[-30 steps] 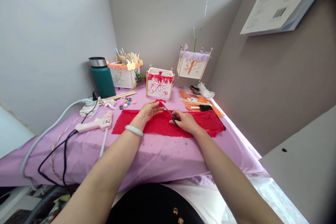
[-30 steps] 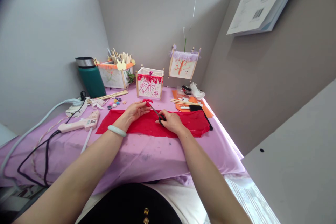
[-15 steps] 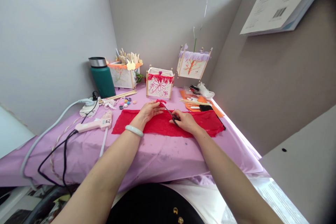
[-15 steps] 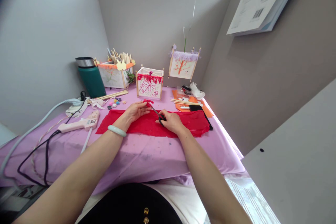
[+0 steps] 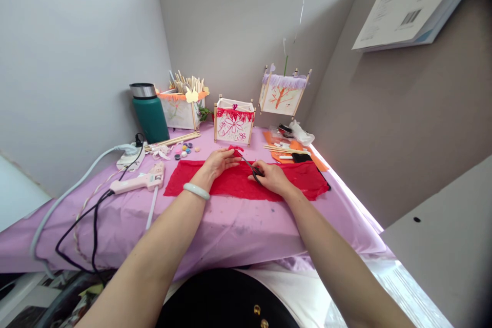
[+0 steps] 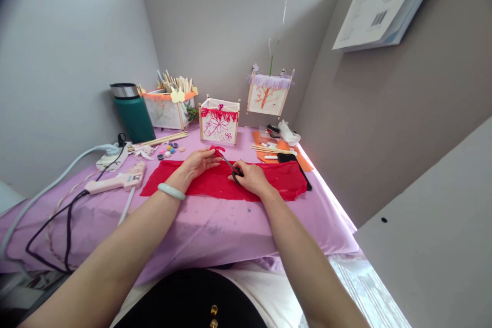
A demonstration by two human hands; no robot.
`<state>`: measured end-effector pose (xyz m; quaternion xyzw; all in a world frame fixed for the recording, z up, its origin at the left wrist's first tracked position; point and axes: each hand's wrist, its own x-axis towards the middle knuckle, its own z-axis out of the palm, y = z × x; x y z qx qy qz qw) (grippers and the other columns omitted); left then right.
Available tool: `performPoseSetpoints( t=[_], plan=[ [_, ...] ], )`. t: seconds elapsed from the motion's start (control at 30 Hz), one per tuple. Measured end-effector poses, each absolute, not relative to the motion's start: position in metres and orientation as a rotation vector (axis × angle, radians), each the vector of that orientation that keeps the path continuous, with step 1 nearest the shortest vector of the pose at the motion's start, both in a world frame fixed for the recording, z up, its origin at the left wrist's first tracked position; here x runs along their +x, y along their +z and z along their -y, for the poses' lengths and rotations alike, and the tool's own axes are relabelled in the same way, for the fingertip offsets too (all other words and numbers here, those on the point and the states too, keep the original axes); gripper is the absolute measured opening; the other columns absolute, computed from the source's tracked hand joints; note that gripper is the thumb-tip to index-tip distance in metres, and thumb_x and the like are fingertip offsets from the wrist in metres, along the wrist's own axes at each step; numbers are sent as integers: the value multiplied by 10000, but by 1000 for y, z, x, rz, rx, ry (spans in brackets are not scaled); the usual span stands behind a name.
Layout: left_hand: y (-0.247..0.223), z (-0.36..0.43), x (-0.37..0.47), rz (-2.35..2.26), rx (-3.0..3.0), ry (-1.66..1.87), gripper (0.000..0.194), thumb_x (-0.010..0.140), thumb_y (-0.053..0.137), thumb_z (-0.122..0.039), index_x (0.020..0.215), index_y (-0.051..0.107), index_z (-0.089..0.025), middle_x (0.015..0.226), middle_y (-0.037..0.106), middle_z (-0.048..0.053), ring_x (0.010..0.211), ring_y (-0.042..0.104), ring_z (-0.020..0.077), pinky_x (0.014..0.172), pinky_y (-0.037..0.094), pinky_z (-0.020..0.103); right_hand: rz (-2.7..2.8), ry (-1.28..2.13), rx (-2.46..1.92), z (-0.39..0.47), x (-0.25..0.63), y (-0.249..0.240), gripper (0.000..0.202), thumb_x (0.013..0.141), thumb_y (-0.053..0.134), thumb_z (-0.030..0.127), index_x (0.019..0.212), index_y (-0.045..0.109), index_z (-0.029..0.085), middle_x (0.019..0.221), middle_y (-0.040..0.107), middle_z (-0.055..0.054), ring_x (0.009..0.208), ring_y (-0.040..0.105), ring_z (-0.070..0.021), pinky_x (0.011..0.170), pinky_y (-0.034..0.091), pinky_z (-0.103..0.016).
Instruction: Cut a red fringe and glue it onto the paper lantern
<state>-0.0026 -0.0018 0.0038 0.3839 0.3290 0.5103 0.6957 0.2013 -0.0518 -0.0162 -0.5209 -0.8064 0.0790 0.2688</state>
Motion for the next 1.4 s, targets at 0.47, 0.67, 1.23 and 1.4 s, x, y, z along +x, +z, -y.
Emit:
performPoseSetpoints(
  t=[0.47, 0.67, 1.23, 1.4],
  plan=[
    [4, 4, -2, -769, 906, 1104, 44, 781, 568, -84, 807, 595, -107, 715, 678, 79, 667, 683, 200, 664, 534, 317, 2181, 220, -1419, 51, 201, -16, 284, 760, 632, 433, 946, 566, 229, 702, 625, 17, 596, 542, -126, 548, 308, -208],
    [4, 3, -2, -776, 899, 1104, 38, 772, 587, -90, 803, 595, -111, 703, 675, 74, 665, 684, 201, 666, 536, 316, 2179, 214, -1419, 52, 201, -15, 287, 761, 632, 432, 953, 575, 226, 715, 631, 11, 601, 542, -125, 553, 311, -209],
    [2, 2, -3, -788, 939, 1083, 43, 773, 595, -96, 814, 599, -108, 723, 680, 81, 651, 684, 198, 644, 541, 308, 2183, 220, -1411, 52, 200, -15, 295, 758, 636, 431, 960, 580, 224, 699, 626, 12, 590, 539, -125, 549, 312, -210],
    [2, 1, -3, -792, 939, 1086, 36, 783, 576, -87, 805, 594, -108, 718, 678, 79, 648, 681, 198, 631, 539, 311, 2188, 214, -1421, 52, 201, -15, 292, 761, 635, 431, 958, 580, 223, 699, 629, 12, 594, 546, -125, 548, 311, -208]
  ],
)
